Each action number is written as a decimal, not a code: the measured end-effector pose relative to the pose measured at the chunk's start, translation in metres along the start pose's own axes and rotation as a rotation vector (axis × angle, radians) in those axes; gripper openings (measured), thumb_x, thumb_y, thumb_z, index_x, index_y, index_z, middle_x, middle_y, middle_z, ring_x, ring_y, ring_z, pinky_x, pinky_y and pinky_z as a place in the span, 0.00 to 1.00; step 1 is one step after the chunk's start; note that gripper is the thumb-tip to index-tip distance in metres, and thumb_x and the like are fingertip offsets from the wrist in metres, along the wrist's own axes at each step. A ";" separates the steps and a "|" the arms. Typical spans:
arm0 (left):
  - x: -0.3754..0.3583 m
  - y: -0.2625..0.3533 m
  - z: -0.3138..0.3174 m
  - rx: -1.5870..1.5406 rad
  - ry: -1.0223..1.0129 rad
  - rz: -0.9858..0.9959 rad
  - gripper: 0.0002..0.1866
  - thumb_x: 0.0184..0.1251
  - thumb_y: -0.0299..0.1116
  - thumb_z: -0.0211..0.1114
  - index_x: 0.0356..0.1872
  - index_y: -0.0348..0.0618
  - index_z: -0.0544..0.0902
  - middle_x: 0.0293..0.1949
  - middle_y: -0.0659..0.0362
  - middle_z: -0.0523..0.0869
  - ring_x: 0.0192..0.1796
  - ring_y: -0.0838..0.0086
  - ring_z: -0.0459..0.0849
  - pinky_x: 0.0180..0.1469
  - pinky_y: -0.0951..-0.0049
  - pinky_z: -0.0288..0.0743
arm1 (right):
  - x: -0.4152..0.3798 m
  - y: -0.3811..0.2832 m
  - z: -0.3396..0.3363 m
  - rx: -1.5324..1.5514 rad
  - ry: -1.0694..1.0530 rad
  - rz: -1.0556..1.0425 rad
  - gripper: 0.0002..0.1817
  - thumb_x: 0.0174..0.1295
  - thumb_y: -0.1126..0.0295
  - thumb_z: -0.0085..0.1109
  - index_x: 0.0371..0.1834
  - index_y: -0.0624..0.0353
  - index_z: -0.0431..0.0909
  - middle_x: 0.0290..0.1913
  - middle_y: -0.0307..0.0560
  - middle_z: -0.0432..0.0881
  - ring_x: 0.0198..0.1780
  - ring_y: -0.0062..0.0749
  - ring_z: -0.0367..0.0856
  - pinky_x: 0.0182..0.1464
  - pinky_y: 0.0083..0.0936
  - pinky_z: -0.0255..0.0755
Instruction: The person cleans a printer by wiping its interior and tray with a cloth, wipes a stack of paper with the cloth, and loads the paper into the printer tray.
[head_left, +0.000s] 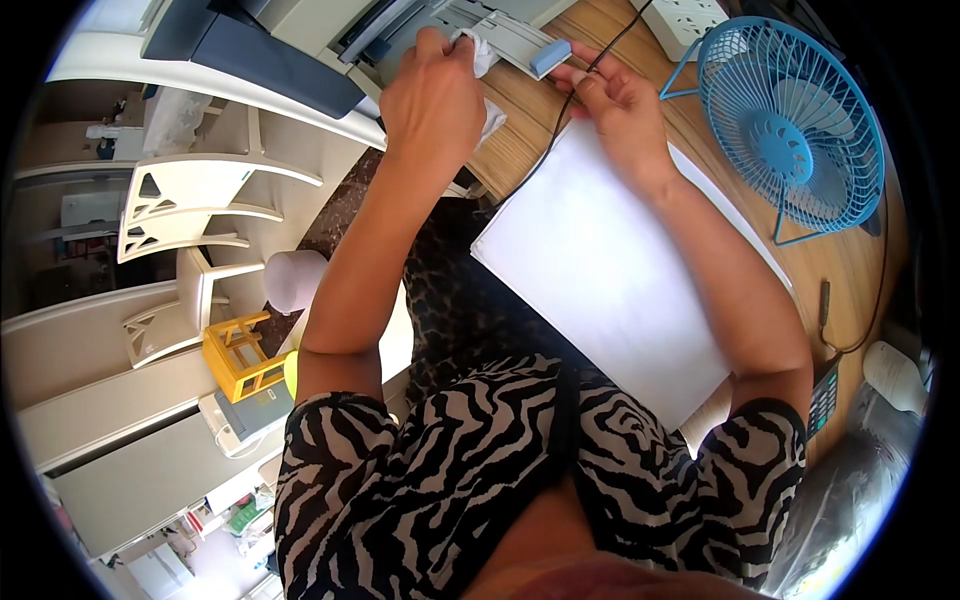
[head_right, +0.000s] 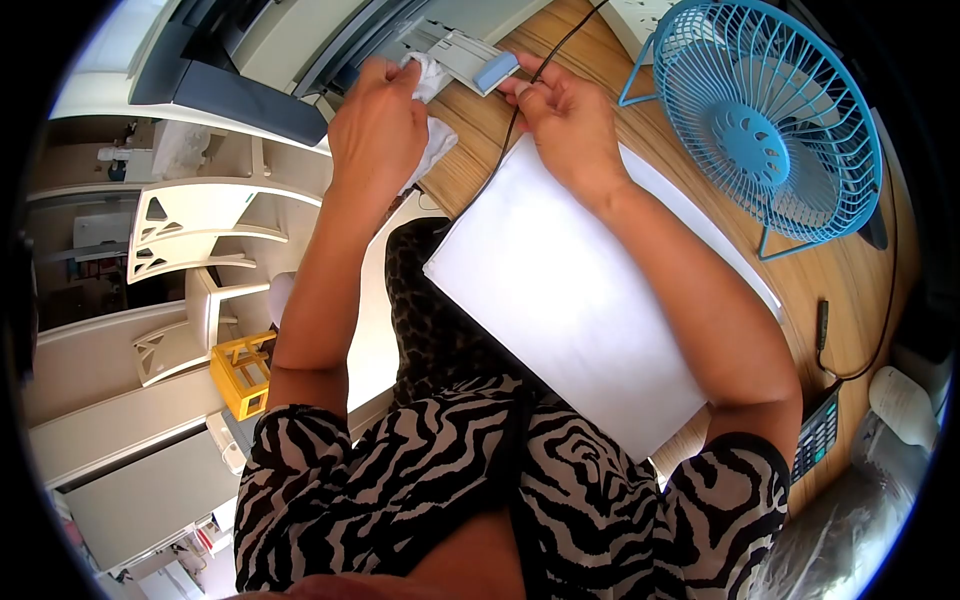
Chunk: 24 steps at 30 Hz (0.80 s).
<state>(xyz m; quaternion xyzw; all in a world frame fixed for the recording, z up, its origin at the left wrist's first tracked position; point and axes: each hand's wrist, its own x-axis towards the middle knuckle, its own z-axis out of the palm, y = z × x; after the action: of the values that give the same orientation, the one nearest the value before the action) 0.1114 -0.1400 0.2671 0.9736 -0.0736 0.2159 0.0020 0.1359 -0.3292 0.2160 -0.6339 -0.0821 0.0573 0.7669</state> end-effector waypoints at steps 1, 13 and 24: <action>0.005 -0.002 0.004 0.030 0.011 0.013 0.12 0.60 0.27 0.63 0.45 0.39 0.86 0.43 0.51 0.79 0.46 0.57 0.84 0.40 0.59 0.82 | 0.000 0.000 0.000 -0.005 0.001 0.000 0.21 0.72 0.74 0.52 0.67 0.69 0.71 0.46 0.42 0.88 0.41 0.16 0.79 0.44 0.15 0.75; 0.024 -0.013 -0.008 -0.085 -0.232 0.073 0.15 0.62 0.24 0.60 0.48 0.42 0.88 0.48 0.55 0.84 0.46 0.55 0.84 0.48 0.59 0.79 | 0.001 0.004 0.000 -0.045 0.010 -0.016 0.22 0.71 0.73 0.52 0.67 0.69 0.72 0.46 0.42 0.89 0.33 0.15 0.76 0.41 0.15 0.73; 0.036 -0.014 -0.014 0.066 -0.197 0.199 0.14 0.59 0.22 0.62 0.45 0.44 0.89 0.45 0.58 0.84 0.45 0.58 0.84 0.47 0.59 0.79 | 0.001 0.004 0.000 -0.042 0.015 -0.022 0.22 0.70 0.73 0.53 0.66 0.68 0.73 0.42 0.41 0.89 0.31 0.15 0.75 0.40 0.16 0.73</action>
<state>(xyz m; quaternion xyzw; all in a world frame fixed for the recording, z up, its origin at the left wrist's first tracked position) 0.1393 -0.1306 0.2955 0.9775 -0.1626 0.1209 -0.0585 0.1371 -0.3277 0.2120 -0.6495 -0.0845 0.0423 0.7545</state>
